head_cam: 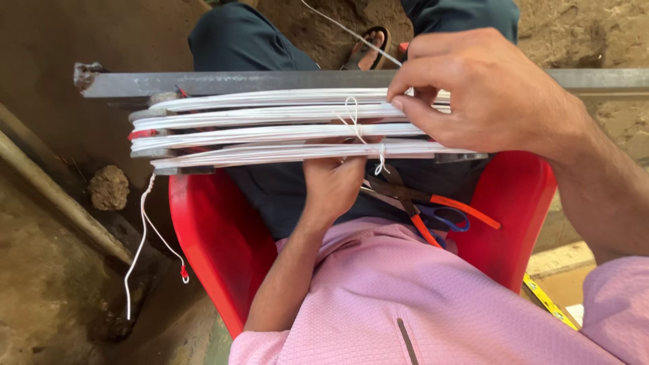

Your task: The person sits on a red plastic chair with a bundle of white cables across their lap and ties the bundle together using a white cord, pulling and knotting the cord at several points along the bundle. They briefly pick up pliers and hold them, with scissors and pliers resting on their lap.

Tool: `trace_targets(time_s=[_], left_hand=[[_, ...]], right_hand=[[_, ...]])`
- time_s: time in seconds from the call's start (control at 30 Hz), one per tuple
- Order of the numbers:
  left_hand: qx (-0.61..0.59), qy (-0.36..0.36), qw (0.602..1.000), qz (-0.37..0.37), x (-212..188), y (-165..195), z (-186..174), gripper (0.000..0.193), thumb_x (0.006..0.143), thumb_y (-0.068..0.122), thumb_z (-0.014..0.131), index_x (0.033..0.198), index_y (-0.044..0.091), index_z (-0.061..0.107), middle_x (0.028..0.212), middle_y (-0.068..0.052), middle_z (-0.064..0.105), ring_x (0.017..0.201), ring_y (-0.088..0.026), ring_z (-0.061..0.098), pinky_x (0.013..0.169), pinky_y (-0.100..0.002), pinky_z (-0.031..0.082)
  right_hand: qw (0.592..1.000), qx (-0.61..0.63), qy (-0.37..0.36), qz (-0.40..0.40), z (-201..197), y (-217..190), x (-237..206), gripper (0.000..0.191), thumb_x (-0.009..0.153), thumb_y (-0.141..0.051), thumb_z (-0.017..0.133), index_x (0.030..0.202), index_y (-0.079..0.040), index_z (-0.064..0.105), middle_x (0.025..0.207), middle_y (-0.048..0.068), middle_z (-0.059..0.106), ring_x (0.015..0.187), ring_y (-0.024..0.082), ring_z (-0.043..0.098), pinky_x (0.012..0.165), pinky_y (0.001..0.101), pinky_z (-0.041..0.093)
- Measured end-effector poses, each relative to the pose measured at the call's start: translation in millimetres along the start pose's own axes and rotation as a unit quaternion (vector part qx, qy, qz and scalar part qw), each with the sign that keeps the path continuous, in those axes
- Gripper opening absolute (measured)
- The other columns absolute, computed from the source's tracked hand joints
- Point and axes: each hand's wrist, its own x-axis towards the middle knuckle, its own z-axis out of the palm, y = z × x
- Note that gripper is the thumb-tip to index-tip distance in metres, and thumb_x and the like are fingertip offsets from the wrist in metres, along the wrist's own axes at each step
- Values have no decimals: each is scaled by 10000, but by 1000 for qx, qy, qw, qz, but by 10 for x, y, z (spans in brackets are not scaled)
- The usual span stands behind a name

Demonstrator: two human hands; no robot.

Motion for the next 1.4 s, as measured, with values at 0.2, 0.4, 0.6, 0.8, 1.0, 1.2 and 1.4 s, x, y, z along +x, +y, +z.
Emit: trace_targets(time_s=[0.2, 0.4, 0.6, 0.8, 1.0, 1.2, 1.4], left_hand=[[23, -5, 999, 32, 89, -118, 136, 160, 1006, 24, 725, 1162, -7, 714, 1065, -51, 746, 970, -110, 685, 858, -296, 570], [-21, -30, 997, 62, 79, -187, 121, 219, 1001, 43, 730, 1215, 11, 696, 1122, -34, 726, 1028, -105, 673, 911, -289, 567], [-27, -17, 999, 33, 97, -201, 102, 197, 992, 36, 742, 1178, 3, 687, 1079, -49, 737, 1004, -119, 699, 882, -292, 571], [-12, -23, 998, 60, 69, -169, 118, 189, 1000, 48, 714, 1182, -1, 724, 1064, -54, 761, 973, -108, 711, 858, -291, 587], [57, -31, 994, 93, 9, -151, 62, 136, 1038, 56, 687, 1142, 12, 761, 1000, -56, 784, 935, -90, 698, 825, -274, 570], [92, -56, 990, 89, 37, -164, -17, 162, 998, 5, 646, 1111, 18, 761, 976, -47, 768, 902, -89, 682, 802, -276, 568], [85, -63, 991, 83, 35, -254, -81, 207, 982, -33, 705, 1180, 26, 700, 1103, -59, 731, 1037, -127, 672, 893, -298, 572]], right_hand=[[1000, -6, -15, -5, 33, 19, -44, 126, 900, -93, 695, 987, -24, 755, 871, 134, 668, 804, 323, 678, 705, 407, 525], [1000, 2, -29, 9, 43, 19, -81, 160, 901, -110, 690, 1016, -26, 763, 857, 125, 672, 801, 303, 684, 694, 398, 524], [999, 4, -32, 9, 50, 22, -133, 187, 897, -113, 676, 1034, -18, 763, 886, 136, 682, 822, 306, 687, 708, 394, 526], [999, 2, -47, 24, 33, -31, -85, 190, 894, -111, 668, 1030, -11, 756, 888, 138, 688, 820, 298, 697, 713, 392, 538], [998, 13, 55, 13, 171, -214, -209, 213, 863, -13, 670, 1069, 34, 698, 909, 152, 660, 787, 300, 671, 703, 416, 519], [998, -37, 6, -41, 131, -178, -265, 240, 901, 8, 716, 1112, -98, 763, 910, 106, 633, 821, 280, 641, 700, 390, 501], [986, -111, -27, -124, 96, -211, -248, 287, 758, -55, 703, 1043, -83, 715, 866, 101, 572, 833, 294, 622, 712, 400, 520]])
